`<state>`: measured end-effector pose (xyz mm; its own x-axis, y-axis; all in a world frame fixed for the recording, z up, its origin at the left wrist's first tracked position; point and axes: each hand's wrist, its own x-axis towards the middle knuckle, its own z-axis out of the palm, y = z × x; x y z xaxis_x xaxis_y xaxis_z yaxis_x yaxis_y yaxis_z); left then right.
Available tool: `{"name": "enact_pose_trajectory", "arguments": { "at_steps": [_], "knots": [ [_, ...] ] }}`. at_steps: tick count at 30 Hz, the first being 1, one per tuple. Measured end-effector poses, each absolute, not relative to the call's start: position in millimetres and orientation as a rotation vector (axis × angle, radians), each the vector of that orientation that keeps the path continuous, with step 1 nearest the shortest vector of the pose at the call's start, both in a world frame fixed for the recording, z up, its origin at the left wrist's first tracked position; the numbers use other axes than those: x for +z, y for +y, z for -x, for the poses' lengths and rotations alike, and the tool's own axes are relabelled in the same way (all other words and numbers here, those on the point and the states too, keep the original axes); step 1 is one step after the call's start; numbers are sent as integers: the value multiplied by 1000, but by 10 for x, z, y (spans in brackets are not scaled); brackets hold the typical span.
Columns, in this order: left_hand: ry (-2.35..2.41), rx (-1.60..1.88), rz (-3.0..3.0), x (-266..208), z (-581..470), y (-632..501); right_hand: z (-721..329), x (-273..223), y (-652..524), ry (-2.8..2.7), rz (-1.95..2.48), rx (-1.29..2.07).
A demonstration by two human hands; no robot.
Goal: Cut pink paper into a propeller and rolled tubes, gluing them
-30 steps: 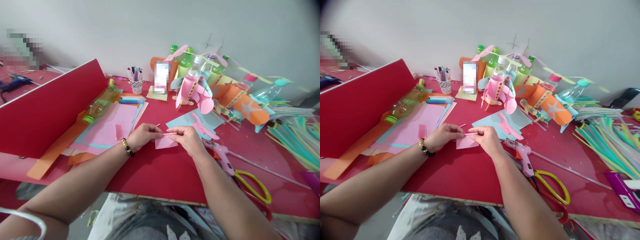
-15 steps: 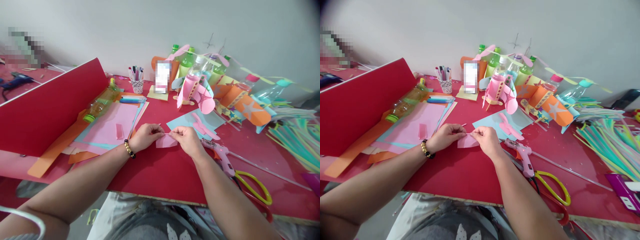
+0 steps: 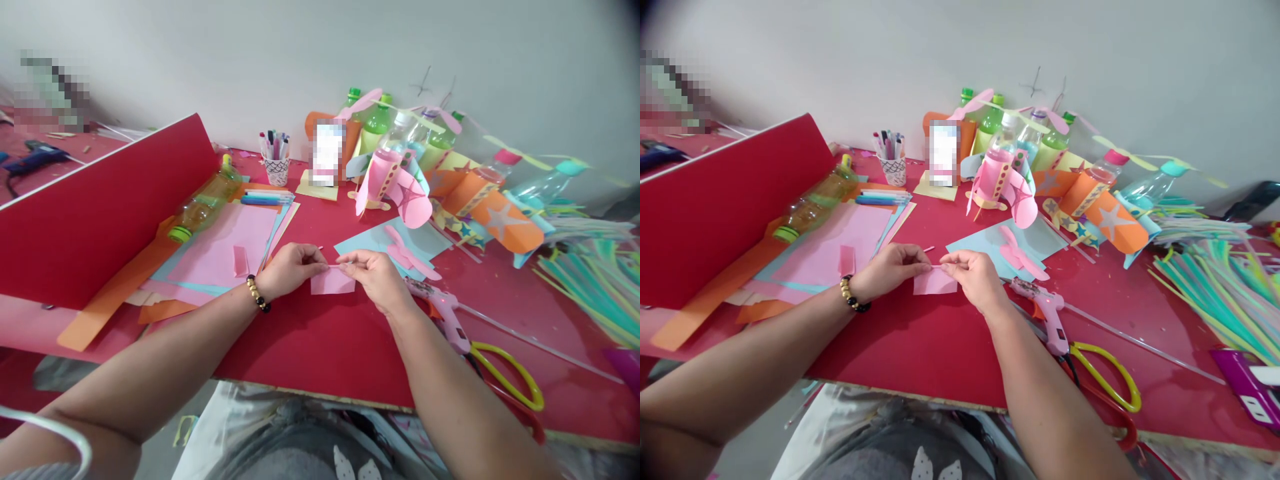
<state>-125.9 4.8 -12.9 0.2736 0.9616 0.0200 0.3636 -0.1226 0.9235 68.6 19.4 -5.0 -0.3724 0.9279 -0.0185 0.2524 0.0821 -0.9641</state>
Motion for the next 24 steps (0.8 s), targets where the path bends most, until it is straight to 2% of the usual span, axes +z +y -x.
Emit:
{"name": "enact_pose_trajectory", "arguments": {
  "at_steps": [9, 24],
  "knots": [
    [1252, 857, -1697, -92, 1232, 34, -668, -102, 190, -1650, 1095, 1415],
    [1072, 851, -1312, -80, 1214, 10, -666, -93, 181, -1879, 1102, 1090]
  ]
}}
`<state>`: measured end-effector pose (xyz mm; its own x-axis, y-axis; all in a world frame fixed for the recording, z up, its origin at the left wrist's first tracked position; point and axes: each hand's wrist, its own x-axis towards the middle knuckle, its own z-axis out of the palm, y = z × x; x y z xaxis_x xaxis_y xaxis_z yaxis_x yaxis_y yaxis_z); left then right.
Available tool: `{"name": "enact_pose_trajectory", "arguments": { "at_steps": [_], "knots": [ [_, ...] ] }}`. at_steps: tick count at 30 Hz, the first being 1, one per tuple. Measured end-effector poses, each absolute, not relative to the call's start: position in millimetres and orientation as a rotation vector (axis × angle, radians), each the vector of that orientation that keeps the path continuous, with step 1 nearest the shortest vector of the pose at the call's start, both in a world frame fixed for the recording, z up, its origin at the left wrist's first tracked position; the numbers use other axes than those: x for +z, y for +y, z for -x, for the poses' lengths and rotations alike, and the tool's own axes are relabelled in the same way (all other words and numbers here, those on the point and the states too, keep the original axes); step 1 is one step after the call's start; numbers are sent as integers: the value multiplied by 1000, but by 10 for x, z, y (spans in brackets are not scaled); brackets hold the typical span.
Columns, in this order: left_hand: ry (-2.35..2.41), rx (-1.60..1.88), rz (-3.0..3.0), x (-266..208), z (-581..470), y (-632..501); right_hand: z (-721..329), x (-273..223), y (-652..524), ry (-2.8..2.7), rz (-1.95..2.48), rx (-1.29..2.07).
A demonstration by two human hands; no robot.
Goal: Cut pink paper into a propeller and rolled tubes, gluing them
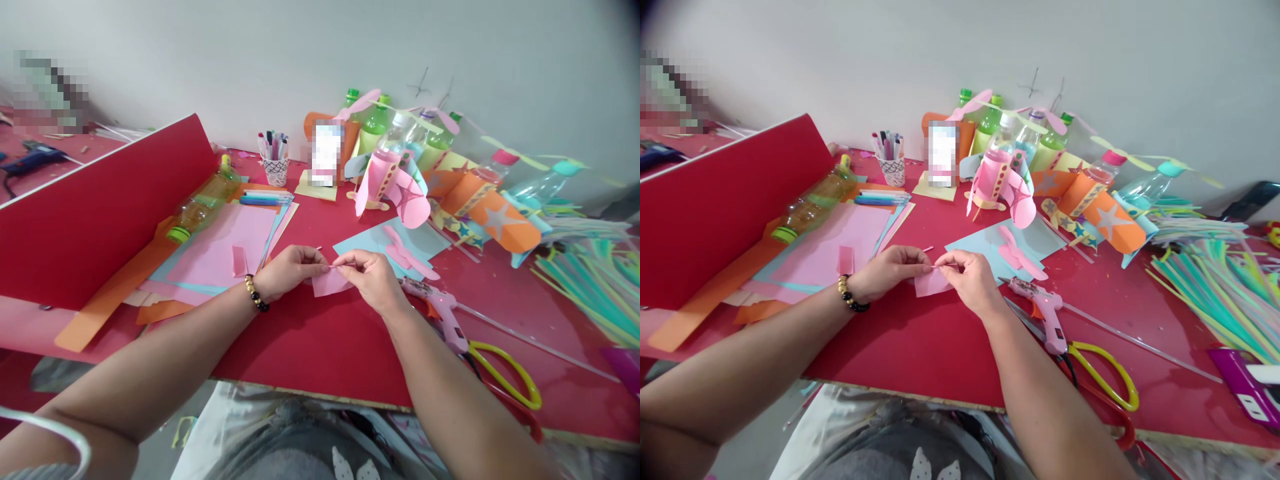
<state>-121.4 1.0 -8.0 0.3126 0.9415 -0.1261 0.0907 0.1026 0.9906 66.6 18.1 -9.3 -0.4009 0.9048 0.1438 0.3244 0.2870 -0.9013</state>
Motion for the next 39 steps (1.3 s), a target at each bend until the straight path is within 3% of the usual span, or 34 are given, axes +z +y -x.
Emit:
{"name": "enact_pose_trajectory", "arguments": {
  "at_steps": [23, 31, 39],
  "knots": [
    [992, 762, -1111, -46, 1260, 22, -655, -30, 133, -1963, 1028, 967],
    [1100, 970, -1383, -89, 1217, 18, -624, -89, 167, -1800, 1084, 1178],
    [1251, 934, -1616, -74, 1223, 16, -596, -192, 198, -1563, 1113, 1357]
  ]
}}
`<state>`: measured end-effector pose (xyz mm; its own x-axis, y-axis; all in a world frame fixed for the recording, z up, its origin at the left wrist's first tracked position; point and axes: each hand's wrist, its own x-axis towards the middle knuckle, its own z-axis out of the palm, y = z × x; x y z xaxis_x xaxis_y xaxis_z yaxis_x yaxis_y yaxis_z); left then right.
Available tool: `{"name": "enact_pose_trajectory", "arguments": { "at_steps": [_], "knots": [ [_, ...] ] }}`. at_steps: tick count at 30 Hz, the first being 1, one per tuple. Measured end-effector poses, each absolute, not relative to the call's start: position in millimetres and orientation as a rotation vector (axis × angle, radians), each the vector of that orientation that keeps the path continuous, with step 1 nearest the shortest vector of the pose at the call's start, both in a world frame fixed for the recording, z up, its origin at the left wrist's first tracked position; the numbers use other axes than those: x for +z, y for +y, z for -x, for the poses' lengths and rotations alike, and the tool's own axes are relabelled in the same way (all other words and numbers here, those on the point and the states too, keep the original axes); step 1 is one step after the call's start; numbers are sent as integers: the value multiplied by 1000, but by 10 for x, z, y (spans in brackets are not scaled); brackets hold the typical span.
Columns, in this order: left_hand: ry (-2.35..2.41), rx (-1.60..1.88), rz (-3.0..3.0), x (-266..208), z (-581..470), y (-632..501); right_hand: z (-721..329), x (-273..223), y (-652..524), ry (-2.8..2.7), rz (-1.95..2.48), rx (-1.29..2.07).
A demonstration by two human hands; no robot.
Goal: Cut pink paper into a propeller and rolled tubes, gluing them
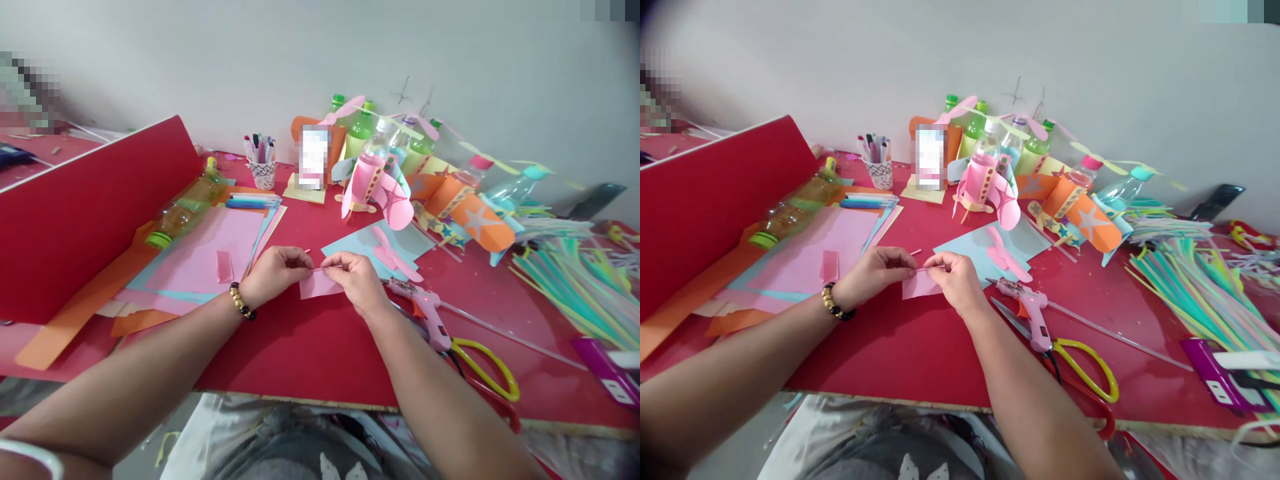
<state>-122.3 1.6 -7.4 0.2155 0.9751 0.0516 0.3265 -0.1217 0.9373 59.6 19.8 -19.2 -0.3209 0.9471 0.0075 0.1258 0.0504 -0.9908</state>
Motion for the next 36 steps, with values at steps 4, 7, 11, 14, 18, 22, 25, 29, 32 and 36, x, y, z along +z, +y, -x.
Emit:
{"name": "enact_pose_trajectory", "arguments": {
  "at_steps": [4, 7, 11, 14, 18, 22, 25, 29, 32, 36],
  "knots": [
    [1368, 946, -1768, -85, 1217, -19, -589, -201, 196, -1466, 1103, 1432],
    [1396, 986, -1874, -81, 1202, -47, -586, -197, 191, -1421, 1085, 1487],
    [1401, 1006, -1952, -61, 1187, -66, -574, -184, 185, -1388, 1073, 1500],
    [1412, 1004, -1975, -54, 1189, -67, -571, -189, 185, -1397, 1080, 1477],
    [1391, 955, -1910, -66, 1204, -50, -586, -201, 186, -1442, 1107, 1442],
    [1382, 973, -1889, -85, 1208, -38, -590, -201, 182, -1492, 1114, 1416],
    [1407, 987, -1935, -84, 1196, -43, -580, -204, 182, -1488, 1118, 1421],
    [1421, 955, -1945, -60, 1182, -54, -573, -201, 183, -1441, 1106, 1456],
    [1410, 932, -1907, -39, 1181, -59, -582, -184, 182, -1454, 1093, 1469],
    [1387, 929, -1855, -25, 1178, -61, -588, -176, 178, -1502, 1074, 1480]
  ]
}}
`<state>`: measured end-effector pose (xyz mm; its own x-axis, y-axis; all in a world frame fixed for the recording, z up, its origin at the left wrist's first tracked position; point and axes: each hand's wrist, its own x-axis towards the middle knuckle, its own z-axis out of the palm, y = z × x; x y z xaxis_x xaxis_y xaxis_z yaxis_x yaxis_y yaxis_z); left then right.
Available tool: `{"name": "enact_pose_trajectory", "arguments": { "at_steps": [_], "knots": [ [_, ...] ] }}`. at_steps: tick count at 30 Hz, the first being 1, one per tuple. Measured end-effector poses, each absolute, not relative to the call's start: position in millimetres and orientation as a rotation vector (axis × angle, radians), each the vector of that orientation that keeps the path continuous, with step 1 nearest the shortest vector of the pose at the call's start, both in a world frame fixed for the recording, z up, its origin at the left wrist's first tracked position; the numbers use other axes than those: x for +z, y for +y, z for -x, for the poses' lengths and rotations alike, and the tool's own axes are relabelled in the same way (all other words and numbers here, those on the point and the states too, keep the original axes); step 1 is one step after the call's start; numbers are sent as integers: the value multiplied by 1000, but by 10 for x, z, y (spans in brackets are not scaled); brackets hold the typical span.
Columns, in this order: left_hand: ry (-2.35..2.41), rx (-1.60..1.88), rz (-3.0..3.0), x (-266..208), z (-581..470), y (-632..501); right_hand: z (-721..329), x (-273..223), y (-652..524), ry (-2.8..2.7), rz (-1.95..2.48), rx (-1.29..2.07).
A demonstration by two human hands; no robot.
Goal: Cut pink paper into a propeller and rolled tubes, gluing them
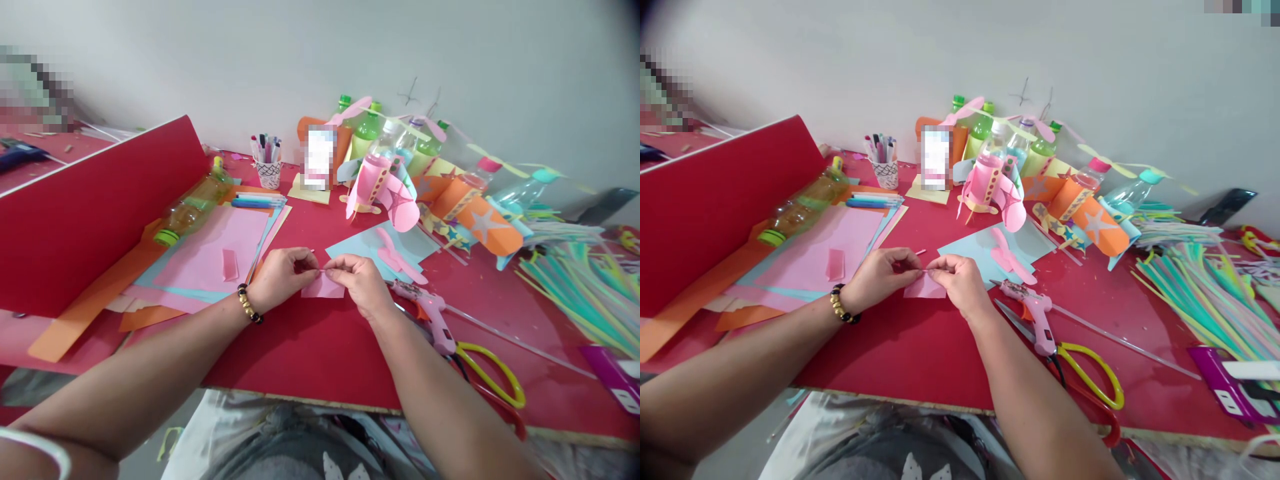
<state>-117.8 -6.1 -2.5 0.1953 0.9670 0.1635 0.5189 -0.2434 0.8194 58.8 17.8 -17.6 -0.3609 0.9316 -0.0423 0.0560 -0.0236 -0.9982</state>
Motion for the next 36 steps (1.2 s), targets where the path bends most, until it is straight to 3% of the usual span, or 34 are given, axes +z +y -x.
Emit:
{"name": "enact_pose_trajectory", "arguments": {
  "at_steps": [25, 36],
  "knots": [
    [1324, 984, -1888, -37, 1167, -73, -520, -171, 131, -1312, 986, 1582],
    [1109, 959, -1474, -43, 1180, -26, -553, -186, 141, -1456, 1040, 1481]
  ]
}}
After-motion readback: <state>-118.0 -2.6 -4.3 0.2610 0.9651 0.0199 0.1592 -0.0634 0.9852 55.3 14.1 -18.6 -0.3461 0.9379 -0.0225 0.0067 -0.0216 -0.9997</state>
